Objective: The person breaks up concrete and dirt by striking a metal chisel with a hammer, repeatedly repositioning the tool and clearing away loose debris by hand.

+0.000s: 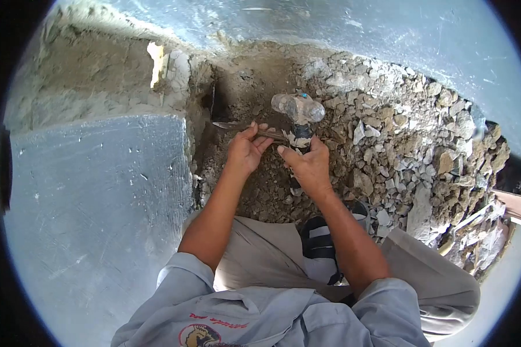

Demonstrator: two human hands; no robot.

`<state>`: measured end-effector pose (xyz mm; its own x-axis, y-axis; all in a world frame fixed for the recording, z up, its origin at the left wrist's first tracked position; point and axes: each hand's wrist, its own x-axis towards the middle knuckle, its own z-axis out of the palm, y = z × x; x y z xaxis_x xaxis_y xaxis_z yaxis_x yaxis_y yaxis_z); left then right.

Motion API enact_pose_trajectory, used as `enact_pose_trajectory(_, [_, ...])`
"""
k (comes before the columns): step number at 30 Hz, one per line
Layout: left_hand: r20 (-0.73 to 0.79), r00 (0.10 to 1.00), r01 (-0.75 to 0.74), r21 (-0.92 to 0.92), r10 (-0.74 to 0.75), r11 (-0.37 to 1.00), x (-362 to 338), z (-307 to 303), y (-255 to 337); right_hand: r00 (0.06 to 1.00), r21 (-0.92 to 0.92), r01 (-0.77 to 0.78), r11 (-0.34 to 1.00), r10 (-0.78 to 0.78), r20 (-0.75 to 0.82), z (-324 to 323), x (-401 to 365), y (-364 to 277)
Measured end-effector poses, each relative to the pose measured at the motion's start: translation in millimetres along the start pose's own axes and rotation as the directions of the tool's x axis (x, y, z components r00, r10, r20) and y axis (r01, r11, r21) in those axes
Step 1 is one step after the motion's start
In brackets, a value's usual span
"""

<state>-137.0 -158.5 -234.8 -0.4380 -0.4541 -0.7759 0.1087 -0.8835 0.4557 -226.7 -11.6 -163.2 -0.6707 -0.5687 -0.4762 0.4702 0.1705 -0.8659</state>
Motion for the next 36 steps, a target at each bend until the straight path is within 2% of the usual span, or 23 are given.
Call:
enact_pose_trajectory(2, [-0.028,1.000,-0.002,0.014,0.003,1.000,1.7,-1.9,0.8,0.998,0.087,0.045,0.995,-0.041,-0.045,-1.1,2.8,16.9])
enact_pose_trajectory(5, [-0.029,1.000,-0.004,0.043,0.005,0.999,5.6,-7.0,1.5,0.980,-0.025,-0.198,0.980,0.199,0.016,-16.3,-0.5,21.8])
enact_pose_trajectory(9, [-0.068,0.998,0.015,0.127,-0.006,0.992,10.4,-13.8,0.5,0.960,0.127,-0.277,0.952,0.279,0.006,-9.2,-12.8,50.5])
enact_pose_trajectory(12, [-0.104,0.995,0.014,0.152,0.002,0.988,8.9,-15.5,0.5,0.964,0.195,-0.265,0.944,0.263,0.038,-7.8,-13.8,54.4])
enact_pose_trajectory(27, [-0.130,0.991,-0.006,0.127,0.023,0.992,14.5,-18.4,2.4,0.963,0.187,-0.270,0.945,0.266,0.049,-11.1,-9.6,57.4])
enact_pose_trajectory(36, [-0.086,0.995,-0.034,0.096,0.042,0.995,11.8,-12.1,-1.5,0.991,0.340,-0.086,0.937,0.117,-0.072,-23.0,-4.6,36.8])
